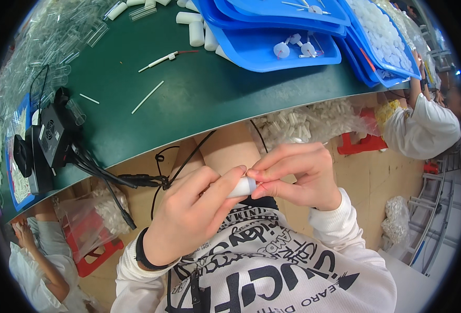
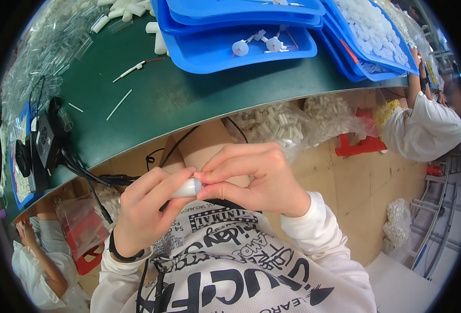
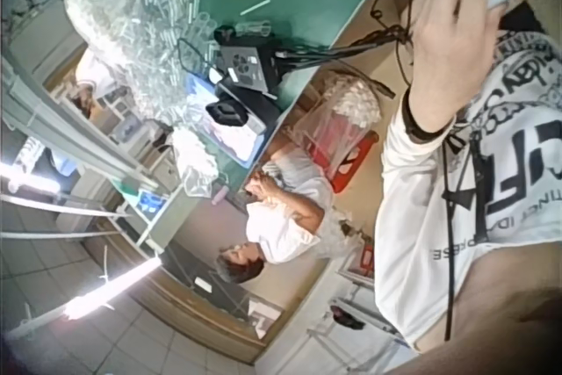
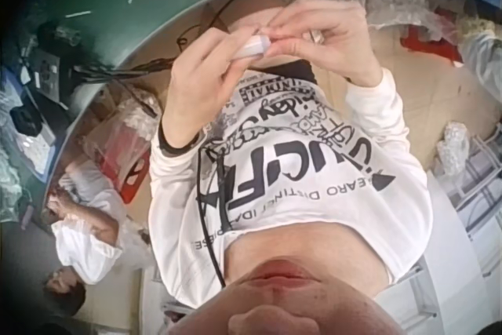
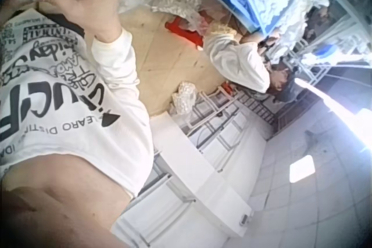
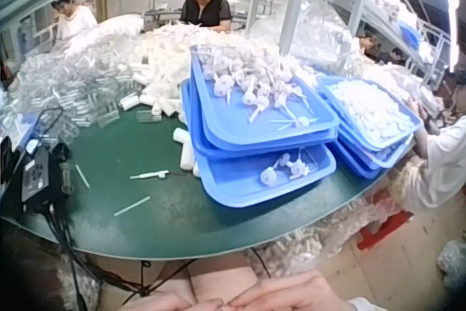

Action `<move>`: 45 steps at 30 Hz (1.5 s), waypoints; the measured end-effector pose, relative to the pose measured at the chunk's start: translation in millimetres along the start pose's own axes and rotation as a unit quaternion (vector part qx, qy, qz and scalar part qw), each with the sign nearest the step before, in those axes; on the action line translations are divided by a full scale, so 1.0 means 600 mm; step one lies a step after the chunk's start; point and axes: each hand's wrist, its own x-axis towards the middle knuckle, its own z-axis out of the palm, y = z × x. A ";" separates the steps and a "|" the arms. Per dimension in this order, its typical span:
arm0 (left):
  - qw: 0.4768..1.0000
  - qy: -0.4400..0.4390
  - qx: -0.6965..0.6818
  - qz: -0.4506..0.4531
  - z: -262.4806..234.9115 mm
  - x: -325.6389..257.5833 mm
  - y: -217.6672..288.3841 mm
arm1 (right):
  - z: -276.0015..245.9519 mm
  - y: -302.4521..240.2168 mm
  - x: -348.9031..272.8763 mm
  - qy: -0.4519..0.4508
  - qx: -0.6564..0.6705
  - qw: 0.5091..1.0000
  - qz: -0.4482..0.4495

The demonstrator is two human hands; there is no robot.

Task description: The person assembles small white cylindrical components by inserting thin white rods into them. They pick up a cylinder and a rod from the table, fit the rod into the cylinder, and place the assembled unit into a blue tray. This process is repeated continuously throughout the video.

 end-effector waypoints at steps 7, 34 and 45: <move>1.000 0.019 0.020 -0.005 -0.003 -0.002 0.006 | 0.018 0.000 -0.006 0.052 0.132 0.988 0.057; 0.860 0.053 -0.427 -0.275 -0.001 -0.009 0.024 | 0.022 0.007 0.001 0.077 0.121 0.990 0.007; 0.872 -0.022 -0.440 -0.216 -0.003 -0.017 0.023 | 0.023 0.004 0.002 0.084 -0.182 0.954 -0.223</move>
